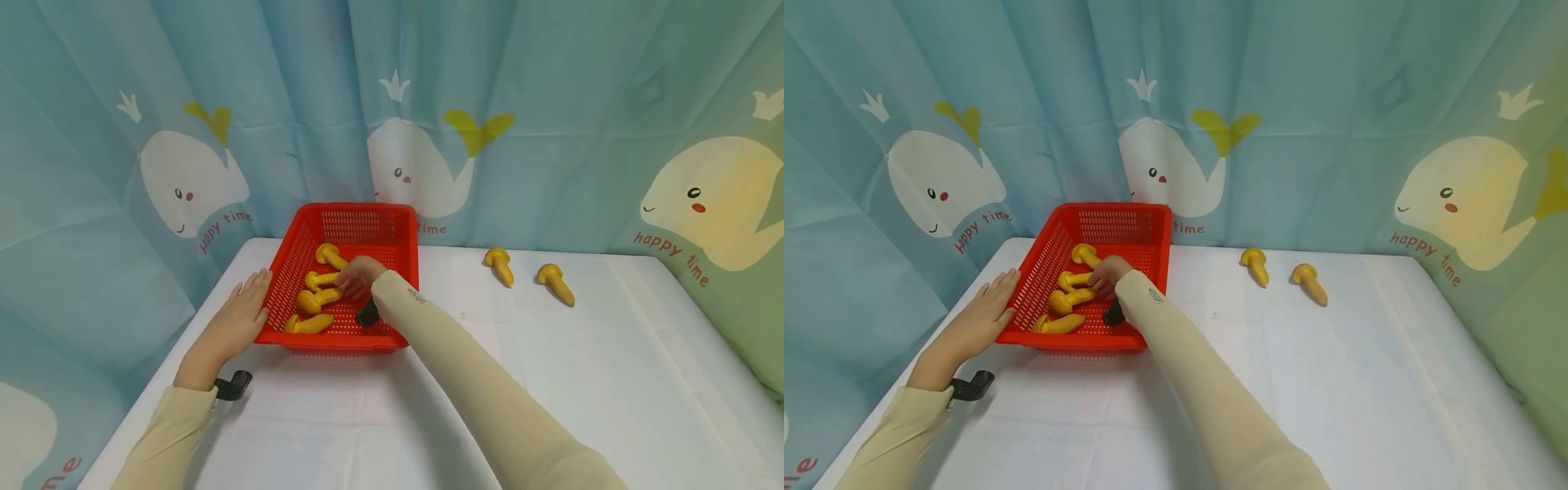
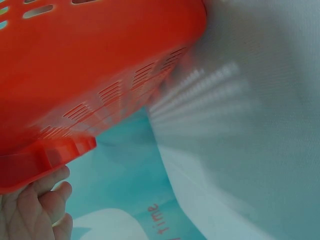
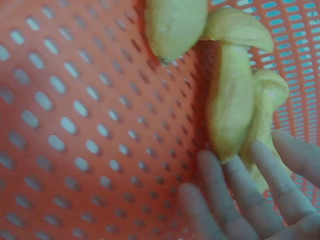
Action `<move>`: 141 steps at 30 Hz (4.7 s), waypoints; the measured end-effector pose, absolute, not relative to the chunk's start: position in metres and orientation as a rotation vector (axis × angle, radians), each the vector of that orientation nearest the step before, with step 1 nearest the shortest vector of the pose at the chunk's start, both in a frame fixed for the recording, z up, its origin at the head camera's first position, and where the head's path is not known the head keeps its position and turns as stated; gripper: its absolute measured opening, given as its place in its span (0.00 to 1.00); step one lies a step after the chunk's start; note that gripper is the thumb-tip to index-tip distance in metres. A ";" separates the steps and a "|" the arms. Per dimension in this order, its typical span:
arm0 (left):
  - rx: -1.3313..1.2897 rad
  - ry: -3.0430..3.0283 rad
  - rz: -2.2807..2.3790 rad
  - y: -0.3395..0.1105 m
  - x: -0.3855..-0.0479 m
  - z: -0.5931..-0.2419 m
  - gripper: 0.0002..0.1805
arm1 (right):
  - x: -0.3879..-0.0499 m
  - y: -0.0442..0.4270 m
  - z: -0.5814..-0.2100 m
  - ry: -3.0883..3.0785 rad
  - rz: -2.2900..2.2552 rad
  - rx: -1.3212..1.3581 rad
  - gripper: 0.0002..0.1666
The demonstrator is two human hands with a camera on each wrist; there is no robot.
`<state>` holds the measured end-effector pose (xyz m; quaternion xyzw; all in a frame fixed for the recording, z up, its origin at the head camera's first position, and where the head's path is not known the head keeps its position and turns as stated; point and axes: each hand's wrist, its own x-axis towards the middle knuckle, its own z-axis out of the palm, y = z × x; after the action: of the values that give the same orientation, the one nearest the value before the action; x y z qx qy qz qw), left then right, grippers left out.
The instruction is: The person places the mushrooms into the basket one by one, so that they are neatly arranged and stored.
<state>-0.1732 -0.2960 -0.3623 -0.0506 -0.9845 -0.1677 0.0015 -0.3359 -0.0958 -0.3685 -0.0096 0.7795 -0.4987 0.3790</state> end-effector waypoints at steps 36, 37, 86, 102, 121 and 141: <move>-0.159 -3.077 -0.526 -0.296 -0.172 -0.364 0.38 | -0.364 0.003 -0.299 1.639 -1.176 -0.912 0.30; -0.160 -3.076 -0.526 -0.296 -0.172 -0.364 0.38 | -0.363 0.010 -0.297 1.648 -1.177 -0.924 0.30; -0.176 -3.083 -0.535 -0.298 -0.173 -0.363 0.38 | -0.358 0.350 -0.386 1.962 -1.653 -0.330 0.19; -0.176 -3.084 -0.528 -0.297 -0.172 -0.363 0.38 | -0.370 0.357 -0.406 1.968 -1.628 -0.183 0.18; -0.170 -3.096 -0.543 -0.295 -0.171 -0.361 0.38 | -0.380 0.336 -0.418 2.145 -1.444 -0.114 0.38; -0.185 -3.092 -0.525 -0.297 -0.173 -0.362 0.37 | -0.371 0.308 -0.418 2.552 -1.146 -0.121 0.35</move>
<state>-0.1734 -0.2972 -0.3616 -0.0589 -0.9842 -0.1670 -0.0001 -0.3709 0.3080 -0.4180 -0.0427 0.8981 -0.4033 0.1700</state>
